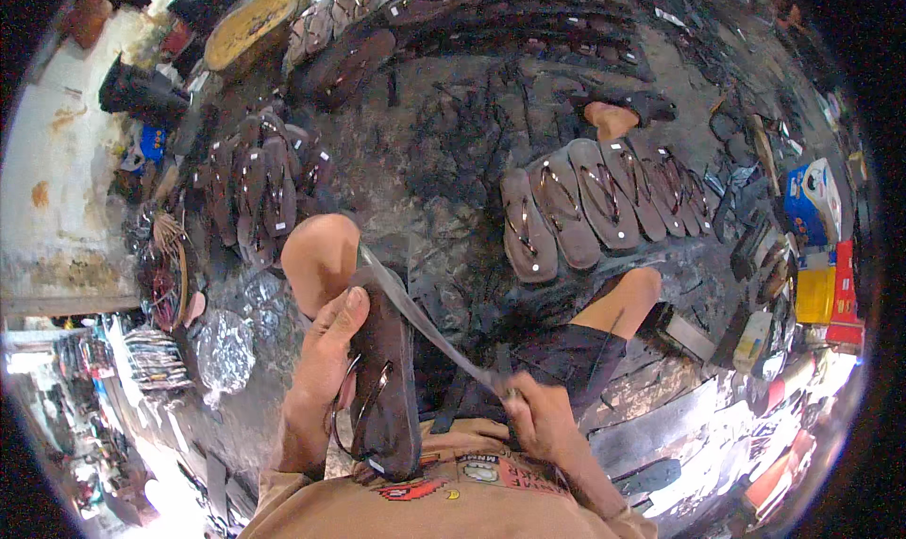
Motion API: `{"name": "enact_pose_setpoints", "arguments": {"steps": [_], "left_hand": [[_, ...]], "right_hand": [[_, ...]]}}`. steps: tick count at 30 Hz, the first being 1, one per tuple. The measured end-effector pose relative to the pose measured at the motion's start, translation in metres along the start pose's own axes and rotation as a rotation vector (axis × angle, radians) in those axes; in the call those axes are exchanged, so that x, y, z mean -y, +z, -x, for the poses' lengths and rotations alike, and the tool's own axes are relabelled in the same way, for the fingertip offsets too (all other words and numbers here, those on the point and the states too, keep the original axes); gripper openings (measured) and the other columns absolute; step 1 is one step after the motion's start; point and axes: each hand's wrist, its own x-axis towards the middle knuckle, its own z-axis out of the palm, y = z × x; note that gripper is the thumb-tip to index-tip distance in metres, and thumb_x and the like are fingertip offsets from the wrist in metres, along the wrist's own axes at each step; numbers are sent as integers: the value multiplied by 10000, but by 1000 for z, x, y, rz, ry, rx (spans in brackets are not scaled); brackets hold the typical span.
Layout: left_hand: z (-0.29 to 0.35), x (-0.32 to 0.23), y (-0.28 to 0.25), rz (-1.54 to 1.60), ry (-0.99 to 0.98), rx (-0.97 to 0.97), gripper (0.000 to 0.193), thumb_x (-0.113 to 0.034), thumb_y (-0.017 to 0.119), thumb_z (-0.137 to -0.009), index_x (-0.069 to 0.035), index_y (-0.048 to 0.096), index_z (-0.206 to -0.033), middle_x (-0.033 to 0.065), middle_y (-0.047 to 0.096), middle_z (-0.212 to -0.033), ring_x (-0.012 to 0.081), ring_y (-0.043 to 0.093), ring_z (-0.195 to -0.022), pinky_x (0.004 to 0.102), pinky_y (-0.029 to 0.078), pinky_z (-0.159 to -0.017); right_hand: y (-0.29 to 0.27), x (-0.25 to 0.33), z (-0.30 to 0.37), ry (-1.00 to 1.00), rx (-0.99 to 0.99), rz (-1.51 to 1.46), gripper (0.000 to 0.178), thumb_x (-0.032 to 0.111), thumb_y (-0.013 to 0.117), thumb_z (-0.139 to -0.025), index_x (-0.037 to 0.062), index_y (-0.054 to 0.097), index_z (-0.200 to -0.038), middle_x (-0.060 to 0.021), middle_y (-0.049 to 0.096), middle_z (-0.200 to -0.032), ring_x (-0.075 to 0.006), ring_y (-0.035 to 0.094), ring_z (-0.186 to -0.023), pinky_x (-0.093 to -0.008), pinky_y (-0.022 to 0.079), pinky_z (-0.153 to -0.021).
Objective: The person sits on the floor and repeatedly uses a knife to cut and trim the straps of brown flip-flops. They handle each sandal individually, cutting the strap material and placing the finished items on a nearby pile.
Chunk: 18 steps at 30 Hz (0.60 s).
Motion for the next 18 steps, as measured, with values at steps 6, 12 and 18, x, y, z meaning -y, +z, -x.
{"name": "enact_pose_setpoints", "arguments": {"steps": [6, 12, 18], "left_hand": [[7, 6, 7, -204, 98, 73, 450, -373, 636, -1007, -49, 580, -1315, 8, 675, -1069, 104, 642, -888, 267, 536, -781], [8, -16, 17, -373, -27, 111, 506, -325, 662, -995, -40, 509, -1384, 41, 626, -1186, 143, 578, -1075, 315, 471, -965], [-1, -15, 25, -523, -32, 125, 524, -251, 645, -999, -24, 467, -1436, 59, 585, -1284, 164, 532, -1179, 319, 422, -1037]], "right_hand": [[-9, 0, 1, 105, 48, 80, 308, 394, 586, -982, 87, 566, -998, -245, 661, -809, -467, 656, -803, -531, 515, -683], [-76, 52, -110, -102, 261, 227, 371, 448, 509, -1024, 92, 607, -1055, -238, 674, -797, -487, 649, -793, -575, 505, -700], [-105, 90, -167, -261, 378, 258, 418, 476, 460, -1041, 107, 643, -1118, -245, 675, -782, -500, 642, -748, -590, 515, -725]]}}
